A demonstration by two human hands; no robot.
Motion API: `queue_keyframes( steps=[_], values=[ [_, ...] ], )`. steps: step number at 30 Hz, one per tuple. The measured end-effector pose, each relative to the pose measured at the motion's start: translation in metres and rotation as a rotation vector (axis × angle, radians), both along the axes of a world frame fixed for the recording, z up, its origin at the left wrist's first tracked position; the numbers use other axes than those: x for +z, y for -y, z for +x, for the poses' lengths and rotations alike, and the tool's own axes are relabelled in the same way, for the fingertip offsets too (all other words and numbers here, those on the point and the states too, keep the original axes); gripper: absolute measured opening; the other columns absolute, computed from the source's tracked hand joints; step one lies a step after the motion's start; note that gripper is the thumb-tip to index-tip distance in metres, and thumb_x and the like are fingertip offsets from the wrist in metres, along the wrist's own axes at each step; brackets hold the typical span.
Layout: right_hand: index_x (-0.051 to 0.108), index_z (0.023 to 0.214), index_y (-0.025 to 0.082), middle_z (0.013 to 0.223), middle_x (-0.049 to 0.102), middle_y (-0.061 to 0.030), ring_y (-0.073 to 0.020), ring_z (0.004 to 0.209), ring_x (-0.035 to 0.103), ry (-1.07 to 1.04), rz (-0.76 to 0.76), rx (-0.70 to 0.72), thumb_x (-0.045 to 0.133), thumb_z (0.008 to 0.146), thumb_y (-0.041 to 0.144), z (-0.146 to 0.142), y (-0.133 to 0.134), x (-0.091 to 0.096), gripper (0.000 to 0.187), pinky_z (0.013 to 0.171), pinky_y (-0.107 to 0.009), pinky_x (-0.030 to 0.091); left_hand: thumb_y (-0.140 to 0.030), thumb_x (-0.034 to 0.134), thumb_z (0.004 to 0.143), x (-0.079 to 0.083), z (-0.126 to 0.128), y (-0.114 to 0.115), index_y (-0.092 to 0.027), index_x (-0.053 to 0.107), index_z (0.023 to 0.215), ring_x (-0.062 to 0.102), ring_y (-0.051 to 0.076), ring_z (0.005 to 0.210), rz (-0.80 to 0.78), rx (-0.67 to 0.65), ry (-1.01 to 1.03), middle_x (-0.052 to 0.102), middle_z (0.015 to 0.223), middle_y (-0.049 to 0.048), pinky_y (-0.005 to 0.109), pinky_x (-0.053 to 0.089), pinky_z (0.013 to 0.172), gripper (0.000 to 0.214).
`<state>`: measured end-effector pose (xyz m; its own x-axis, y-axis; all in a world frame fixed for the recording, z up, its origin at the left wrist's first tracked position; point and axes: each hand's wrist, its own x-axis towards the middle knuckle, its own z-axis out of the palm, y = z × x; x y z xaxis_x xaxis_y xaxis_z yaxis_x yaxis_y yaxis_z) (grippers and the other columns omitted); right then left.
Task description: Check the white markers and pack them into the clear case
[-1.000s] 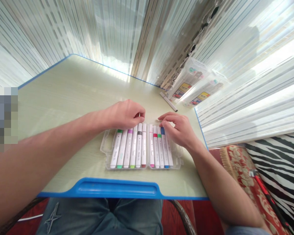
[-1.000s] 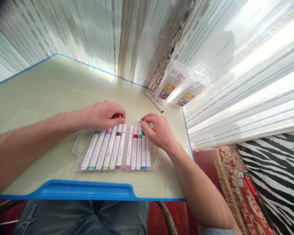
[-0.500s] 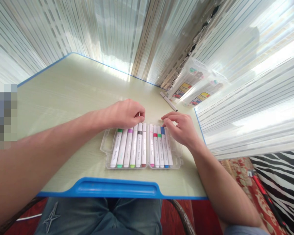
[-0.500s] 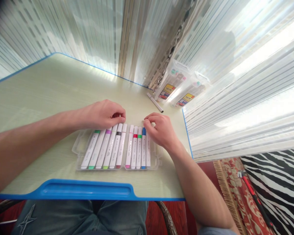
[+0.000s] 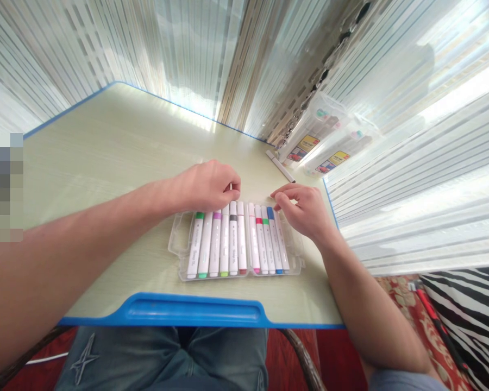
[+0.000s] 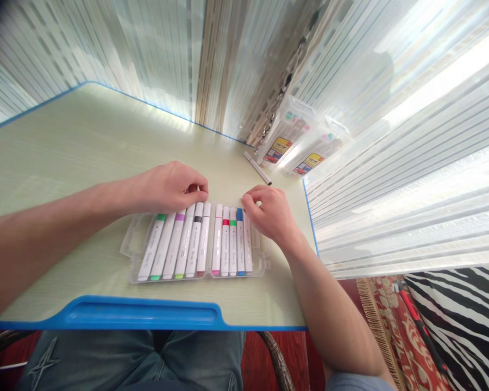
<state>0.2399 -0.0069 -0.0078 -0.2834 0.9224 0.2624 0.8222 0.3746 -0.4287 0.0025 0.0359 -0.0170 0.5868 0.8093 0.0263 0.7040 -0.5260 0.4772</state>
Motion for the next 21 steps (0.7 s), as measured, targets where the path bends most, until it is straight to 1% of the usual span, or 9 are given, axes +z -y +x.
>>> queue_keyframes(
  steps=[6, 8, 10, 12, 13, 15, 17, 19, 21],
  values=[
    [0.068, 0.054, 0.020, 0.080, 0.077, -0.0049, -0.0203, 0.075, 0.072, 0.009, 0.022, 0.006, 0.052, 0.085, 0.017, -0.001, 0.001, -0.001, 0.036, 0.070, -0.032, 0.051, -0.034, 0.056, 0.082, -0.002, -0.002, -0.002, -0.022, 0.075, 0.079, 0.062, 0.017, 0.067, -0.009, -0.024, 0.028, 0.074, 0.076, 0.0023, 0.026, 0.037, 0.059, 0.023],
    [0.068, 0.056, 0.020, 0.075, 0.076, -0.0049, -0.0204, 0.072, 0.072, -0.013, 0.053, -0.044, 0.052, 0.086, 0.019, 0.002, -0.002, -0.003, 0.034, 0.067, -0.032, 0.051, -0.033, 0.056, 0.082, -0.004, -0.003, -0.003, -0.021, 0.075, 0.079, 0.062, 0.016, 0.068, -0.018, -0.053, 0.055, 0.074, 0.076, 0.0021, 0.026, 0.038, 0.059, 0.023],
    [0.069, 0.061, 0.020, 0.071, 0.075, -0.0046, -0.0203, 0.068, 0.072, -0.042, 0.106, -0.150, 0.054, 0.087, 0.024, 0.009, -0.009, -0.006, 0.031, 0.064, -0.031, 0.052, -0.031, 0.056, 0.082, -0.005, -0.006, -0.005, -0.021, 0.075, 0.078, 0.062, 0.015, 0.068, -0.038, -0.078, 0.092, 0.074, 0.077, 0.0016, 0.024, 0.039, 0.059, 0.022],
    [0.072, 0.070, 0.020, 0.071, 0.075, -0.0050, -0.0204, 0.066, 0.072, -0.047, 0.175, -0.268, 0.055, 0.089, 0.030, 0.020, -0.020, -0.012, 0.027, 0.065, -0.031, 0.054, -0.031, 0.056, 0.082, -0.006, -0.008, -0.006, -0.020, 0.074, 0.077, 0.063, 0.014, 0.068, -0.069, -0.091, 0.127, 0.074, 0.076, 0.0007, 0.023, 0.039, 0.059, 0.022],
    [0.074, 0.078, 0.019, 0.076, 0.076, -0.0060, -0.0207, 0.069, 0.072, -0.029, 0.204, -0.312, 0.054, 0.090, 0.033, 0.026, -0.026, -0.015, 0.027, 0.066, -0.032, 0.055, -0.031, 0.056, 0.082, -0.006, -0.008, -0.007, -0.020, 0.074, 0.077, 0.062, 0.013, 0.067, -0.086, -0.095, 0.143, 0.074, 0.075, 0.0001, 0.022, 0.039, 0.059, 0.022],
    [0.075, 0.099, 0.016, 0.090, 0.078, -0.0098, -0.0221, 0.077, 0.072, -0.008, 0.221, -0.337, 0.052, 0.092, 0.035, 0.038, -0.038, -0.023, 0.031, 0.070, -0.034, 0.057, -0.033, 0.055, 0.083, -0.006, -0.009, -0.007, -0.020, 0.073, 0.075, 0.060, 0.012, 0.063, -0.112, -0.090, 0.160, 0.072, 0.071, -0.0010, 0.022, 0.038, 0.057, 0.023],
    [0.074, 0.109, 0.013, 0.101, 0.077, -0.0138, -0.0242, 0.084, 0.071, 0.024, 0.212, -0.335, 0.055, 0.089, 0.037, 0.048, -0.049, -0.031, 0.036, 0.075, -0.038, 0.057, -0.036, 0.054, 0.085, -0.007, -0.008, -0.007, -0.018, 0.070, 0.070, 0.057, 0.012, 0.058, -0.116, -0.071, 0.165, 0.067, 0.064, -0.0014, 0.023, 0.035, 0.055, 0.028],
    [0.076, 0.104, 0.011, 0.102, 0.076, -0.0168, -0.0268, 0.086, 0.070, 0.056, 0.194, -0.328, 0.058, 0.087, 0.038, 0.054, -0.056, -0.037, 0.037, 0.082, -0.044, 0.055, -0.038, 0.051, 0.088, -0.007, -0.007, -0.006, -0.017, 0.065, 0.065, 0.053, 0.011, 0.056, -0.101, -0.051, 0.177, 0.062, 0.058, -0.0014, 0.025, 0.032, 0.054, 0.034],
    [0.078, 0.094, 0.013, 0.098, 0.076, -0.0168, -0.0286, 0.088, 0.068, 0.069, 0.189, -0.324, 0.059, 0.086, 0.038, 0.057, -0.060, -0.042, 0.032, 0.088, -0.047, 0.052, -0.037, 0.050, 0.089, -0.009, -0.006, -0.005, -0.017, 0.063, 0.063, 0.051, 0.011, 0.056, -0.075, -0.045, 0.222, 0.060, 0.057, -0.0014, 0.026, 0.032, 0.055, 0.036]
  ],
)
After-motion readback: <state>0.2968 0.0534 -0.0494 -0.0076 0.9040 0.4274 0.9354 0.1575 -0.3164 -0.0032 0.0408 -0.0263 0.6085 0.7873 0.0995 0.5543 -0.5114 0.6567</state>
